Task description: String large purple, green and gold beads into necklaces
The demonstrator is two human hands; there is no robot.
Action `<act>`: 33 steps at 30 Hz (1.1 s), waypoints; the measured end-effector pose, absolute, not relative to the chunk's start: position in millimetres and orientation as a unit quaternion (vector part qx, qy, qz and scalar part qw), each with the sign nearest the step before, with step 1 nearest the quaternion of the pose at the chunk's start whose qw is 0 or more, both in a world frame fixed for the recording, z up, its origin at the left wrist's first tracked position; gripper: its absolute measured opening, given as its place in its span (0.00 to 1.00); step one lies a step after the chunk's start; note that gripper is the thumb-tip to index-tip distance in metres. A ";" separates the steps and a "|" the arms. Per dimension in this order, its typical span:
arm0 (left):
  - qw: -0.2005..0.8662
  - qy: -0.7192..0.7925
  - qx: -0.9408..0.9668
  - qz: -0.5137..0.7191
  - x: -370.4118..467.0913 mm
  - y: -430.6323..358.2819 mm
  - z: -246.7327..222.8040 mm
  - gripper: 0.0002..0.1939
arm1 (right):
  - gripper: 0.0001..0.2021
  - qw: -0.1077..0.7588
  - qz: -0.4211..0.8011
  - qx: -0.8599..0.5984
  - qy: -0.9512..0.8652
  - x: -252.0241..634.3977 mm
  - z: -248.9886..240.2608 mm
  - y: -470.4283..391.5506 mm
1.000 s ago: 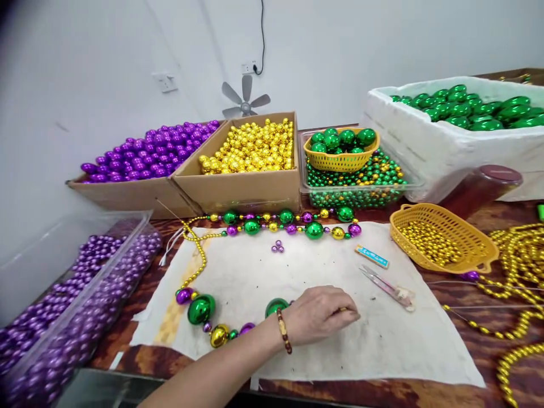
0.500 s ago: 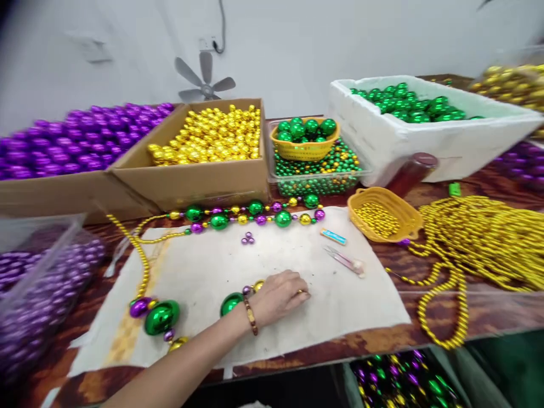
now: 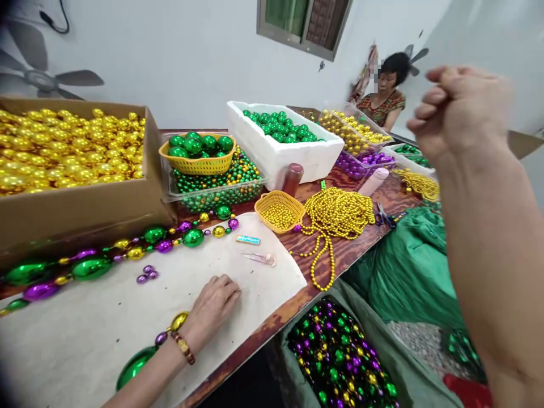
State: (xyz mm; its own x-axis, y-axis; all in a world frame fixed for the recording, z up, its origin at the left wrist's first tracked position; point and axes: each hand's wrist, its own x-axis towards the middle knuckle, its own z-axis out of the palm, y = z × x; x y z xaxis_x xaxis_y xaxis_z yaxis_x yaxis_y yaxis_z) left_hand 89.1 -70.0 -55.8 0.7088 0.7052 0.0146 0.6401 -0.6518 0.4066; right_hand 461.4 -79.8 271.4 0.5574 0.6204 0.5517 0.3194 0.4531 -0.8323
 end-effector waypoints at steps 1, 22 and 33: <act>0.189 0.370 0.905 0.091 92.9 -70.2 -55.1 0.15 | 0.16 0.707 0.135 -0.514 -0.467 451.3 275.7 -73.8; 0.205 0.348 0.908 0.112 65.2 -93.2 -19.4 0.13 | 0.05 0.549 0.613 -0.302 -0.481 213.4 71.8 -8.0; 0.248 0.512 0.780 0.261 3.1 18.3 5.0 0.16 | 0.15 0.470 0.507 -0.529 -0.491 228.3 -81.7 -118.0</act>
